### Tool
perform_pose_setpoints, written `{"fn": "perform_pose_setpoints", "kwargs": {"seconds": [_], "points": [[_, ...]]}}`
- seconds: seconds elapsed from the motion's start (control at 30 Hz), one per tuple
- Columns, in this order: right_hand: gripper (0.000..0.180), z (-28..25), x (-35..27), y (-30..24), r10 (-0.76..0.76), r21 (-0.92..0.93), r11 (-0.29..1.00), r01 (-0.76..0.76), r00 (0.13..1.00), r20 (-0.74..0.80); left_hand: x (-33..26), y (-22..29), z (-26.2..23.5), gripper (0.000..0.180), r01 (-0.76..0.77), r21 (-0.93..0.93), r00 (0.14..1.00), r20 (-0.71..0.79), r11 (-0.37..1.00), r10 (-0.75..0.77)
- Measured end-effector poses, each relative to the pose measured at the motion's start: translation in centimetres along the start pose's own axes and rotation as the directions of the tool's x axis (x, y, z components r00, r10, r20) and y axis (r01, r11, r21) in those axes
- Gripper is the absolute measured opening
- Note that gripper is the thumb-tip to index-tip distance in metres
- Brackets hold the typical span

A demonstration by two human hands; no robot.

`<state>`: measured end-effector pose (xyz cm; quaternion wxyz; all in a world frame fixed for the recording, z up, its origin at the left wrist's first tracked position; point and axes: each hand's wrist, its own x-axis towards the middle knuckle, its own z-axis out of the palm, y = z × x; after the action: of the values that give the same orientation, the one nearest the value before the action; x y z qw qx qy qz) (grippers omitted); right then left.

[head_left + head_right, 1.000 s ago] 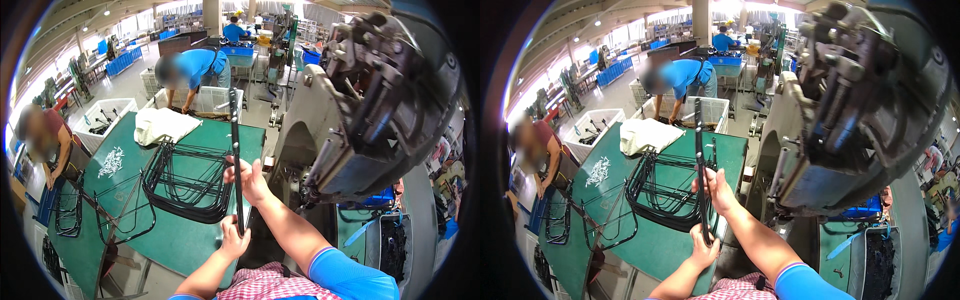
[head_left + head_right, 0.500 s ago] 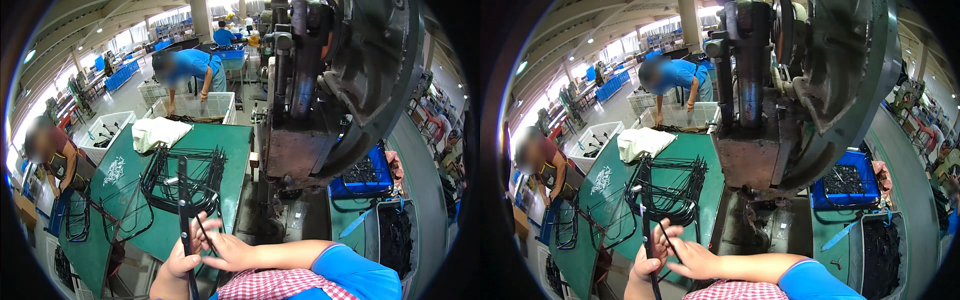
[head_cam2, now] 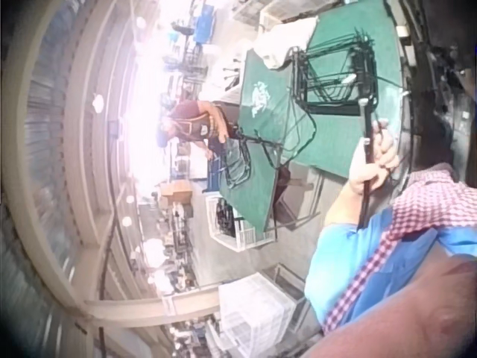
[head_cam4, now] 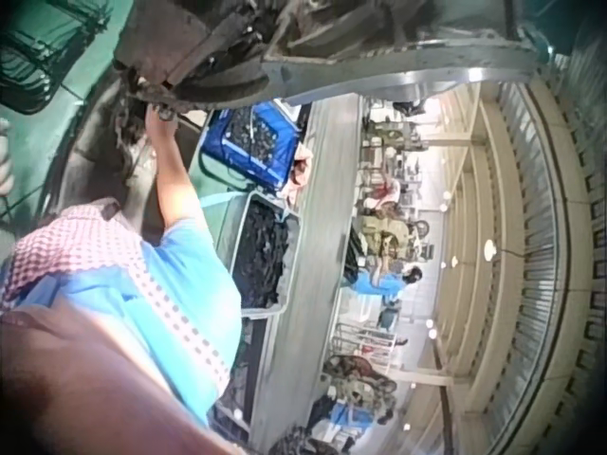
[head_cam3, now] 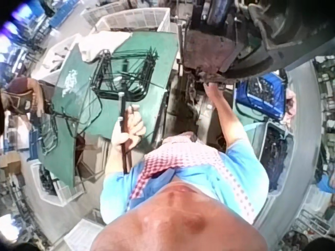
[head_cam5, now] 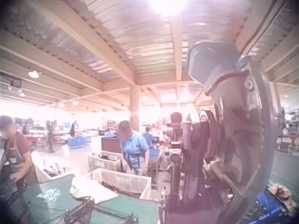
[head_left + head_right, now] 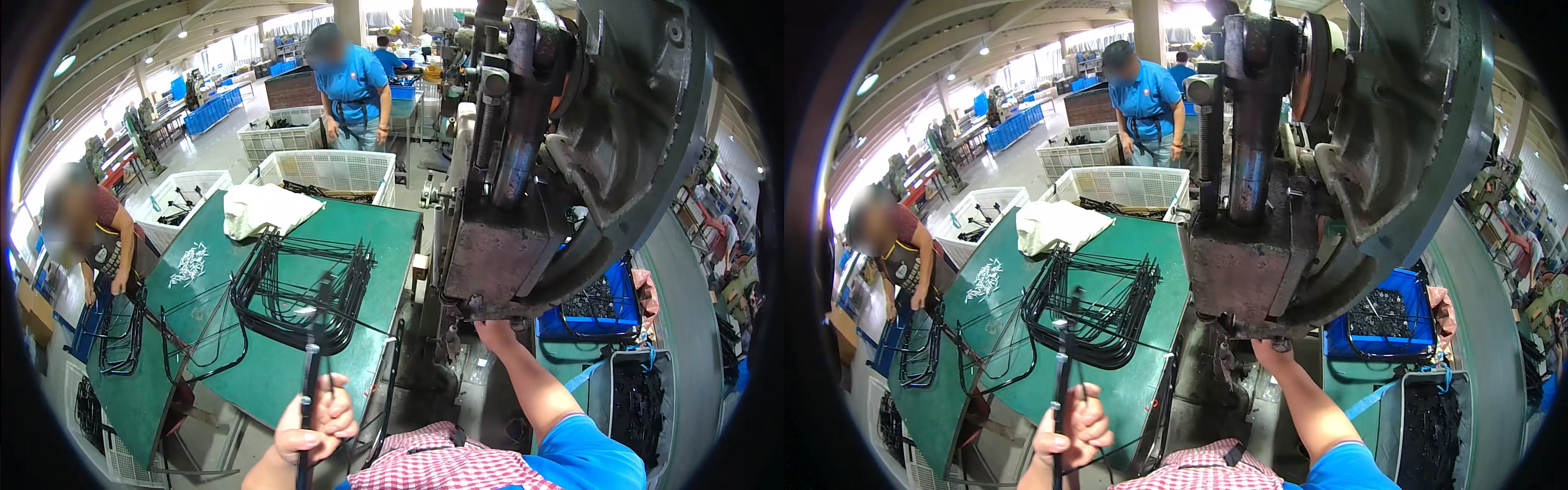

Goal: The person repeatedly picks up black plastic clips and metal basket frames, inserts the clips into a press machine, and secures them onto the frames. Finished frames are stacked on the green worktable. The process is repeated continuously throughout the clip.

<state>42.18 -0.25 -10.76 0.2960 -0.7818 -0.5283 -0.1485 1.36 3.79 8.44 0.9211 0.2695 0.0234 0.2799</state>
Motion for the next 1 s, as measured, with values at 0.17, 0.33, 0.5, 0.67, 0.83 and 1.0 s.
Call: {"fn": "perform_pose_setpoints", "kwargs": {"seconds": [0.17,0.33,0.5,0.67,0.83,1.0], "points": [[0.043,5.4,1.2,1.4,0.320,-0.073,0.947,-0.314,0.890,0.323,1.1,-3.5,-2.5,0.086,0.216,0.044,0.976,0.023,0.975,-0.217],[0.041,6.4,-0.1,2.5,0.240,-0.102,0.970,-0.221,0.940,0.244,1.1,-5.8,-4.8,0.081,0.421,0.050,0.907,-0.047,0.906,-0.419],[0.049,6.8,-0.9,4.3,0.203,-0.125,0.976,-0.180,0.959,0.200,1.9,-5.8,-6.6,0.078,0.424,-0.017,0.903,-0.073,0.906,-0.424],[0.048,6.9,-1.5,5.1,0.353,-0.148,0.933,-0.329,0.918,0.179,3.6,-5.5,-7.3,0.076,0.423,-0.008,0.904,-0.068,0.906,-0.422],[0.030,-2.5,-0.6,-2.8,0.288,0.423,0.868,-0.261,0.958,-0.001,4.5,-6.2,-8.0,0.080,0.447,0.041,0.891,-0.105,0.893,-0.441],[0.019,-7.5,-6.1,-6.5,0.559,0.806,0.258,-0.532,0.763,0.324,6.1,-6.9,-7.3,0.081,0.541,0.120,0.840,-0.112,0.832,-0.531]]}}
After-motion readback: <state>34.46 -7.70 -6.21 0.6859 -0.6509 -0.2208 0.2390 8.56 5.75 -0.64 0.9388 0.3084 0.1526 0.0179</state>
